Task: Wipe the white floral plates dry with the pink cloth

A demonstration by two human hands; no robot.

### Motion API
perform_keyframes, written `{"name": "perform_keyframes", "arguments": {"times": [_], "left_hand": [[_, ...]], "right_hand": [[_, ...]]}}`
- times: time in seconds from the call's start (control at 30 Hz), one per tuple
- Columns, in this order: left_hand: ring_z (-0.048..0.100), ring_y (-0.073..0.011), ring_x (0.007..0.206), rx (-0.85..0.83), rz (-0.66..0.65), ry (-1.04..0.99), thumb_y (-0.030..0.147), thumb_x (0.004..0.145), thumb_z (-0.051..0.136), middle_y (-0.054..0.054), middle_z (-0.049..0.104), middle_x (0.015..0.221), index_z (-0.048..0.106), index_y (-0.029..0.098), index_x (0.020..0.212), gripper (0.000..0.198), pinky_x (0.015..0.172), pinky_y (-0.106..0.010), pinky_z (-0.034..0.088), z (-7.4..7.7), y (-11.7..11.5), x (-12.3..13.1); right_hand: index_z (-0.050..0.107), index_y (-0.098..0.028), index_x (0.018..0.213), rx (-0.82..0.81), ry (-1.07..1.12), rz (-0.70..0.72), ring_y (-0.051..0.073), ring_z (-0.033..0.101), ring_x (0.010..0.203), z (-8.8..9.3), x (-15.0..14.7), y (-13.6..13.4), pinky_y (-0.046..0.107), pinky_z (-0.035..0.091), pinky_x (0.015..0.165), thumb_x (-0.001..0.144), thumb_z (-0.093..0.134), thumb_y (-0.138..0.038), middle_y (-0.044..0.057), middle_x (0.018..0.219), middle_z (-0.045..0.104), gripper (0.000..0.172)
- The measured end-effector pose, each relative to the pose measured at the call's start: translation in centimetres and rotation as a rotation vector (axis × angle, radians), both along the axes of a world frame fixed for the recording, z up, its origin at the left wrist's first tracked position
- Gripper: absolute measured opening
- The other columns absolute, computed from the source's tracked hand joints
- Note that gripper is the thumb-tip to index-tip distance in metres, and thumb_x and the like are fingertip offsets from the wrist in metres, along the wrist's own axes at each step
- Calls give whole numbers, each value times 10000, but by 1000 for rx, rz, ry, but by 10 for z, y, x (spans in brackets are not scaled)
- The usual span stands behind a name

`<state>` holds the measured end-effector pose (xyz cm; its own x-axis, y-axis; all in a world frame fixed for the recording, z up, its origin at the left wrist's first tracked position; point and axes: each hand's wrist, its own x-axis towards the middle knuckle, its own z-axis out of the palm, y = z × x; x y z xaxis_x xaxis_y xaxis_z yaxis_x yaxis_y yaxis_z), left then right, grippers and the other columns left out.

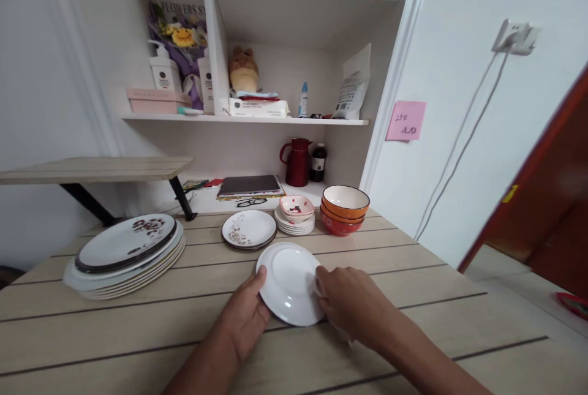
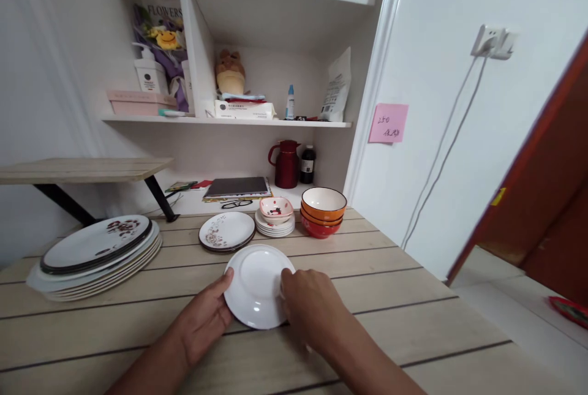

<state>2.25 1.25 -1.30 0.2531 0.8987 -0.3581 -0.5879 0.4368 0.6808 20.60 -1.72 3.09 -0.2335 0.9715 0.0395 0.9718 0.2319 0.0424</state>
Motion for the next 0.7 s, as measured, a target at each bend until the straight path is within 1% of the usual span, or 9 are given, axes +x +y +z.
{"name": "perform_keyframes", "arguments": {"times": [0.13, 0.23, 0.3, 0.37, 0.43, 0.47, 0.53, 0.6, 0.7], "left_hand": [[653, -231, 1066, 16, 29, -23, 203, 857, 588, -144, 704, 1140, 589, 82, 1210, 373, 933, -310, 511, 0, 4, 1], [677, -222, 1004, -4, 86, 0, 188, 864, 569, -146, 723, 1083, 599, 79, 1190, 345, 889, -300, 529, 3, 4, 3], [691, -214, 945, -14, 96, 7, 192, 871, 559, -147, 732, 1044, 609, 75, 1169, 325, 855, -295, 537, 5, 2, 3], [700, -214, 885, -17, 36, -12, 215, 868, 566, -142, 736, 1022, 619, 81, 1151, 317, 811, -304, 544, 5, -1, 3], [702, -214, 807, -8, -48, -28, 253, 849, 599, -133, 742, 979, 632, 90, 1121, 319, 737, -307, 548, 2, -1, 2], [698, -207, 760, 2, -68, -25, 265, 837, 617, -127, 746, 939, 642, 90, 1091, 310, 697, -299, 545, 0, -1, 2], [687, -186, 712, 39, -57, -20, 264, 829, 630, -116, 749, 881, 656, 86, 1034, 272, 672, -278, 536, -3, 0, 2], [689, -177, 753, 80, -53, -27, 252, 837, 623, -116, 749, 907, 657, 90, 1030, 254, 721, -274, 535, -5, 0, 2], [691, -199, 864, 104, -121, -23, 260, 843, 616, -131, 739, 1009, 641, 97, 1104, 309, 804, -298, 532, -3, -1, 2]], "right_hand": [[598, -164, 931, 39, -24, 82, 261, 687, 712, -2, -13, -3, 272, 365, 529, 780, 539, -122, 119, 811, 701, 168], [575, -183, 934, 96, -36, 105, 215, 672, 664, -2, -22, -5, 251, 333, 501, 798, 532, -125, 88, 853, 679, 155], [567, -204, 936, 132, -20, 145, 180, 647, 616, -4, -31, -9, 241, 314, 487, 801, 537, -136, 63, 887, 659, 153], [569, -225, 940, 149, 15, 230, 156, 625, 609, -6, -42, -13, 236, 297, 482, 808, 530, -143, 41, 928, 639, 161], [578, -243, 968, 156, 77, 315, 151, 617, 653, -9, -50, -15, 237, 292, 493, 812, 528, -158, 29, 975, 623, 185], [581, -255, 1001, 159, 118, 336, 150, 615, 682, -10, -52, -15, 238, 296, 504, 812, 531, -169, 26, 1009, 615, 214], [576, -286, 1083, 157, 212, 318, 148, 609, 734, -11, -49, -8, 238, 313, 538, 806, 541, -188, 21, 1090, 595, 297], [568, -320, 1143, 154, 296, 239, 148, 605, 790, -11, -37, 5, 236, 331, 578, 811, 535, -193, 15, 1156, 574, 356], [589, -308, 1152, 185, 374, 69, 160, 595, 862, -13, -11, 30, 235, 342, 619, 849, 501, -200, 32, 1147, 573, 333]]}}
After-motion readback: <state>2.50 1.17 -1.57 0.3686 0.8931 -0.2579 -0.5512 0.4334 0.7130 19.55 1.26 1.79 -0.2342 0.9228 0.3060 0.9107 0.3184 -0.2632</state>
